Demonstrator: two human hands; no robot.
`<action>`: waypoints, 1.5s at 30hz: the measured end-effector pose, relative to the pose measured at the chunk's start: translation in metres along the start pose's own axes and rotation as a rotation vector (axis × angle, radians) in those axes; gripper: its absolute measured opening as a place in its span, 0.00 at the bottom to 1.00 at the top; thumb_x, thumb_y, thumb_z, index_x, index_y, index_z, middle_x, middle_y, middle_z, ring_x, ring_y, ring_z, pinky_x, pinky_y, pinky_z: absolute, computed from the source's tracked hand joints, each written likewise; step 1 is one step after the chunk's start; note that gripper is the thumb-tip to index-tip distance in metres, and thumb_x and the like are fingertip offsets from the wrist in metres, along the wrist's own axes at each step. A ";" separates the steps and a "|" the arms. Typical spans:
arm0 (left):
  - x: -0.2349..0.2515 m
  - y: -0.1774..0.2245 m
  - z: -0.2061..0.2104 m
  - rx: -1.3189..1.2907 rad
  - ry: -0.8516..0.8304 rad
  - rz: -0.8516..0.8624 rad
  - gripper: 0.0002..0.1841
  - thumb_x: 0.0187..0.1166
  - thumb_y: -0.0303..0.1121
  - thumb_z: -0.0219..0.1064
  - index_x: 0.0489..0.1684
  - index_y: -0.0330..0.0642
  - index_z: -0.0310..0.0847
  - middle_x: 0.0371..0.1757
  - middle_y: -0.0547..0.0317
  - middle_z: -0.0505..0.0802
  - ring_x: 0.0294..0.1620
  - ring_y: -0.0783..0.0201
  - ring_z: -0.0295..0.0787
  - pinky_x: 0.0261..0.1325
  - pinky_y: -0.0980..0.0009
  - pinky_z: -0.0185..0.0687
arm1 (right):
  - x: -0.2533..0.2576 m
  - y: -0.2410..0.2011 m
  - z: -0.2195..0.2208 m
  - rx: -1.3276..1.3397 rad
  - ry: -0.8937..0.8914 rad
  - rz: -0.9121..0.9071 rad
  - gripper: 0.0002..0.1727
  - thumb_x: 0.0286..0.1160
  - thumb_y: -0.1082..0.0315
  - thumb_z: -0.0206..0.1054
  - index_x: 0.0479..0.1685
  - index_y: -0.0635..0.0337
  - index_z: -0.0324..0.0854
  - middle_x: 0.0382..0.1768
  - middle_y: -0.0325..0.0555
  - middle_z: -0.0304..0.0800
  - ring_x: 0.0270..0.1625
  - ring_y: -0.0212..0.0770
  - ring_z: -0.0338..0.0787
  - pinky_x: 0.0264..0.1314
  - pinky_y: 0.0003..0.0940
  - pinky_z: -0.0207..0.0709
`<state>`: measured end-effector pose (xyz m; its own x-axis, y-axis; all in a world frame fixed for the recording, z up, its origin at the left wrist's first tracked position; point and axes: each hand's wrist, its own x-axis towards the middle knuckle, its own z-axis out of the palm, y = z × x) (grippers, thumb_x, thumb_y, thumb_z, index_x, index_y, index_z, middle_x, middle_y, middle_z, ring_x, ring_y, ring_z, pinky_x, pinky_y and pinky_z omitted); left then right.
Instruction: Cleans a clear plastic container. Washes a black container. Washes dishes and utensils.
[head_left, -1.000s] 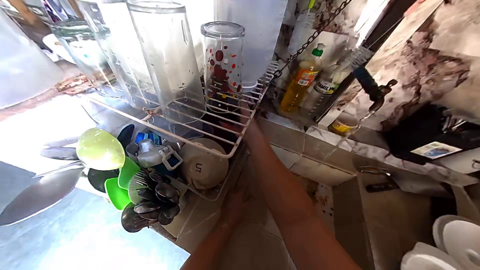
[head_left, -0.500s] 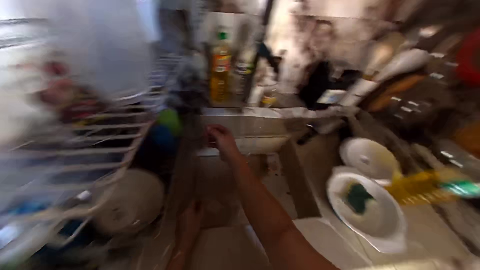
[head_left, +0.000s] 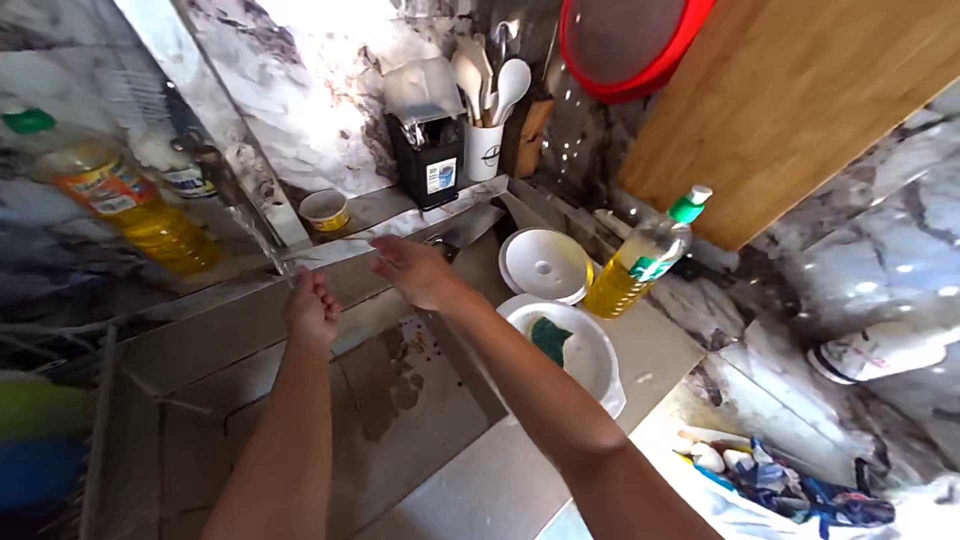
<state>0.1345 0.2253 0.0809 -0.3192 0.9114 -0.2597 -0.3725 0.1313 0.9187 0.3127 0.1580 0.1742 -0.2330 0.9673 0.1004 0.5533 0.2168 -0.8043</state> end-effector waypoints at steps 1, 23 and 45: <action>0.003 0.002 0.010 0.007 -0.010 -0.010 0.19 0.94 0.55 0.44 0.33 0.57 0.66 0.15 0.77 0.67 0.10 0.80 0.59 0.16 0.84 0.59 | -0.023 0.016 -0.020 -0.083 0.017 0.066 0.27 0.91 0.57 0.58 0.84 0.59 0.72 0.76 0.58 0.82 0.77 0.55 0.82 0.82 0.56 0.71; -0.090 -0.101 0.190 0.563 -0.585 -0.260 0.30 0.94 0.48 0.52 0.86 0.36 0.59 0.77 0.32 0.77 0.70 0.41 0.82 0.68 0.48 0.80 | -0.145 0.133 -0.063 -0.301 -0.017 0.648 0.31 0.85 0.60 0.66 0.87 0.55 0.67 0.66 0.67 0.86 0.69 0.66 0.86 0.73 0.62 0.75; -0.153 -0.037 0.031 0.293 -0.381 0.155 0.28 0.76 0.17 0.59 0.78 0.29 0.57 0.51 0.55 0.87 0.44 0.72 0.90 0.47 0.72 0.90 | -0.116 0.079 0.019 0.307 0.324 -0.213 0.27 0.81 0.61 0.65 0.73 0.73 0.80 0.76 0.68 0.79 0.81 0.59 0.78 0.84 0.50 0.69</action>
<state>0.2238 0.0926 0.0962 0.0101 0.9993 -0.0368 -0.0680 0.0374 0.9970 0.3686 0.0609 0.0876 -0.0274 0.9075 0.4192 0.2484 0.4123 -0.8765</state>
